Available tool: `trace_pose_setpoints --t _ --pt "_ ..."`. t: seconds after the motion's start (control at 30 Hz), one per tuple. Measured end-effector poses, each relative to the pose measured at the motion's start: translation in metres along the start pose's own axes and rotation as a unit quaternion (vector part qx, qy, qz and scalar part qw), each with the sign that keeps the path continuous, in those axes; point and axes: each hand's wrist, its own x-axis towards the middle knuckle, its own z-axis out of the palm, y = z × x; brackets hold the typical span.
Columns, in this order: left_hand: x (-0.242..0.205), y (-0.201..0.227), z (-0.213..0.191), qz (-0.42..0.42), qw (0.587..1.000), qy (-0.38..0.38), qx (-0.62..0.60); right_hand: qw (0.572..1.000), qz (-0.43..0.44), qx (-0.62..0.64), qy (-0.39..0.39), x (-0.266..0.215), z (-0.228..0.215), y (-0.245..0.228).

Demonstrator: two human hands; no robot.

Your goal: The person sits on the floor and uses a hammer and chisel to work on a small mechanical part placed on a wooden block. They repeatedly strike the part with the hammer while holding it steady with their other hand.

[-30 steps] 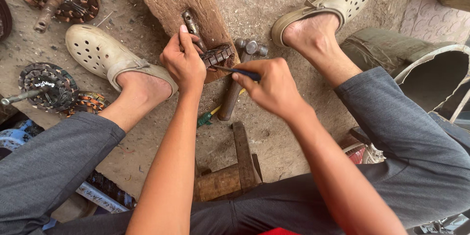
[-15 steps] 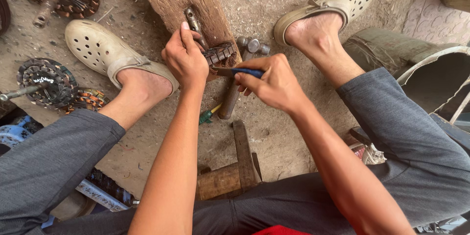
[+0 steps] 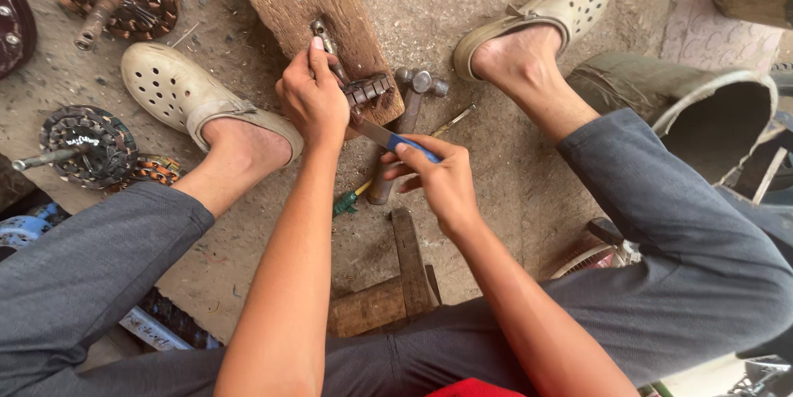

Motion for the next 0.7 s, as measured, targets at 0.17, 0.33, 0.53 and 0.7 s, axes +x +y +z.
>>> trace_pose_setpoints --t 0.17,0.33,0.53,0.7 --pt "-0.004 0.009 -0.016 0.072 0.996 -0.038 -0.019 0.997 0.030 0.062 0.019 0.002 -0.033 0.030" --pt "-0.034 0.018 -0.054 0.179 0.971 -0.078 0.137 0.977 0.058 0.199 -0.045 -0.002 -0.044 0.044" --pt "-0.047 0.043 -0.061 0.063 0.968 -0.164 0.178 0.973 0.035 0.211 -0.089 0.000 -0.062 0.048" --pt "-0.042 0.040 -0.055 0.072 0.962 -0.178 0.192 0.978 0.018 0.183 -0.103 0.000 -0.055 0.048"
